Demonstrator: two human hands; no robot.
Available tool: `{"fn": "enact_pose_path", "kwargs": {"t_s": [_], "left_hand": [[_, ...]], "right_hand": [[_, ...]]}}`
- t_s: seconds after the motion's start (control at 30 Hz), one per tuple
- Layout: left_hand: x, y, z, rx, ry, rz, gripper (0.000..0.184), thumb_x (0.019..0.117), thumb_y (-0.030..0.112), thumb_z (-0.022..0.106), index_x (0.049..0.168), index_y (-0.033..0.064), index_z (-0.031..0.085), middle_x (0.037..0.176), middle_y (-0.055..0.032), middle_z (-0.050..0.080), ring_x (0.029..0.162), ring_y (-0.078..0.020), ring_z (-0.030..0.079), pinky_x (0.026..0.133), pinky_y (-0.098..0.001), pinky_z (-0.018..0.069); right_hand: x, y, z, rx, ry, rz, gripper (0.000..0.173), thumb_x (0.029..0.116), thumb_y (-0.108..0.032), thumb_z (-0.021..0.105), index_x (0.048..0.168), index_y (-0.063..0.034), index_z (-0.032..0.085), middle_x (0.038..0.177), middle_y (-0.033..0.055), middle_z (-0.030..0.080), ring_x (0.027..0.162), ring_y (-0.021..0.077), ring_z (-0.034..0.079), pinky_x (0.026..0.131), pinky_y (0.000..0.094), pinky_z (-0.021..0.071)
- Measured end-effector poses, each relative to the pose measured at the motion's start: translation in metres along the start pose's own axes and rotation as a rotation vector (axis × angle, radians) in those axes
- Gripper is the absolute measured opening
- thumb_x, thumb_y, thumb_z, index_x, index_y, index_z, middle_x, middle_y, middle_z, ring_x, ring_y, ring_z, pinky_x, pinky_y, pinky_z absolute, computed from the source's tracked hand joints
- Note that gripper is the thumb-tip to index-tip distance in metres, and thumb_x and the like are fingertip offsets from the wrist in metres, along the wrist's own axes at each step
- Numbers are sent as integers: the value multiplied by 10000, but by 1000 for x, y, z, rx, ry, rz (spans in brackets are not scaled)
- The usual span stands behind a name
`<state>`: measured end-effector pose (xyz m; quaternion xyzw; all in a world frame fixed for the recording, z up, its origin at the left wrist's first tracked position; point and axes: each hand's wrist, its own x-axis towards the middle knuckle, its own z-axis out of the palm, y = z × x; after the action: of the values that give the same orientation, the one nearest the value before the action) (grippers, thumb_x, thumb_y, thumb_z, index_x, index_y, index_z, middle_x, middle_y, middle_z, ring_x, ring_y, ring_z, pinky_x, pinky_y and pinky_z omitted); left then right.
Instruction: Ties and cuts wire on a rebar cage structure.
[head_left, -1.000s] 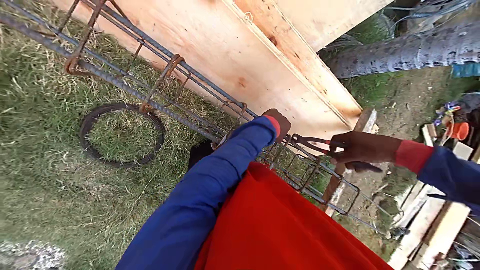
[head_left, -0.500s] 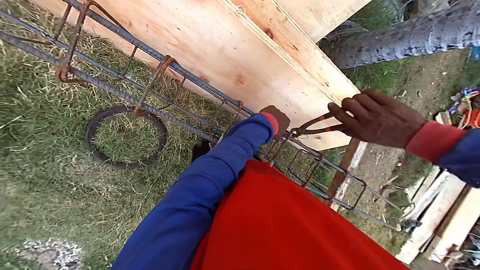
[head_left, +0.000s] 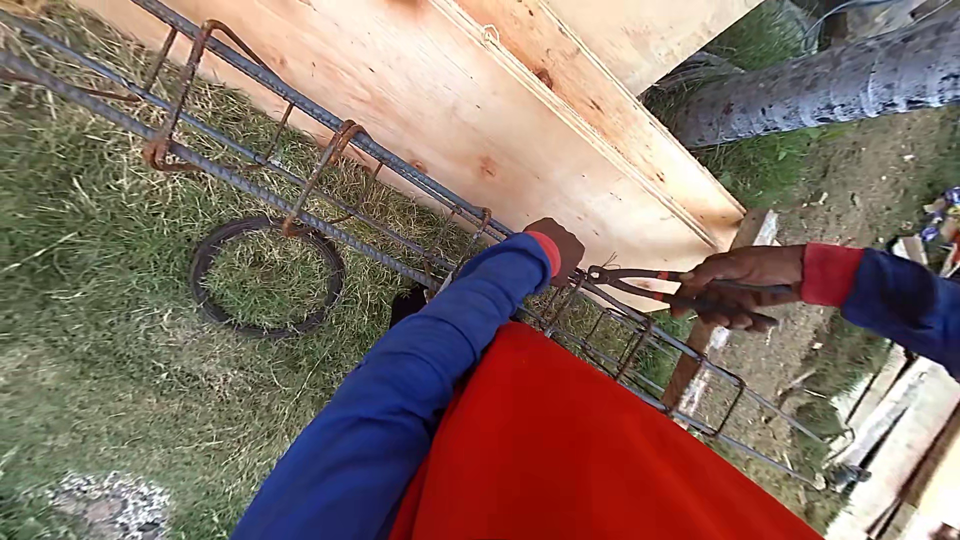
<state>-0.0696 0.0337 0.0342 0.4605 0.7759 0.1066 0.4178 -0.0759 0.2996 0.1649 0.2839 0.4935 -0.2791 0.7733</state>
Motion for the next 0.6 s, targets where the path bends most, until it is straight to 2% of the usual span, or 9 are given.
{"fn": "enact_pose_path", "kwargs": {"t_s": [0.1,0.17,0.23,0.3,0.4,0.47,0.53,0.57,0.6], "left_hand": [[2,-2,0,-5,-10,3,251,865,355,747,918,110,730,932,-119,721,899,-332,692,734,-586,525],[4,-3,1,-4,-15,13,242,866,348,743,941,119,731,941,-117,724,907,-333,694,740,-589,527],[5,-3,1,5,-21,16,241,864,346,740,967,127,733,952,-116,725,920,-338,695,750,-593,531],[5,-3,1,7,-14,11,246,855,354,747,982,143,736,943,-110,726,915,-334,695,750,-592,528],[6,-3,3,11,-11,8,237,852,360,740,981,161,740,935,-94,729,905,-320,697,741,-586,529],[5,-3,3,9,-11,11,234,855,353,739,997,167,741,935,-95,729,907,-323,698,744,-586,530],[6,-4,2,11,-7,17,255,858,348,746,1043,172,742,948,-100,732,914,-331,701,753,-594,535],[7,-5,3,16,-7,18,269,859,356,745,1060,179,742,955,-97,735,916,-329,703,755,-594,537],[7,-6,4,18,-12,19,280,864,360,739,1082,185,741,964,-97,736,925,-329,704,761,-595,539]], "right_hand": [[2,1,-4,-47,18,-30,590,1099,-419,233,1262,-59,671,770,127,684,615,211,691,579,344,604],[-1,-7,3,-285,234,-14,490,1117,-398,369,1181,-46,704,866,135,754,722,237,738,669,363,608],[-1,-12,16,-569,428,45,456,1084,-457,442,1127,-74,685,880,101,725,757,231,714,737,414,596],[-1,-11,20,-572,448,35,457,1074,-487,449,1080,-80,657,793,110,710,670,241,717,657,423,622],[8,14,25,-211,280,-6,562,1073,-542,401,1131,-58,681,677,125,661,533,231,675,505,392,598],[14,31,32,-63,158,-30,530,1062,-566,422,1215,-119,659,667,82,614,508,175,637,493,341,581],[10,31,39,-56,124,-70,411,1043,-452,548,1370,-205,570,734,98,605,542,191,649,521,336,593],[9,28,41,-108,161,-78,482,1002,-371,645,1443,-247,493,780,133,611,556,227,651,524,363,589],[10,27,43,-187,221,-77,657,943,-297,747,1502,-279,402,817,159,624,568,257,658,525,400,594]]}}
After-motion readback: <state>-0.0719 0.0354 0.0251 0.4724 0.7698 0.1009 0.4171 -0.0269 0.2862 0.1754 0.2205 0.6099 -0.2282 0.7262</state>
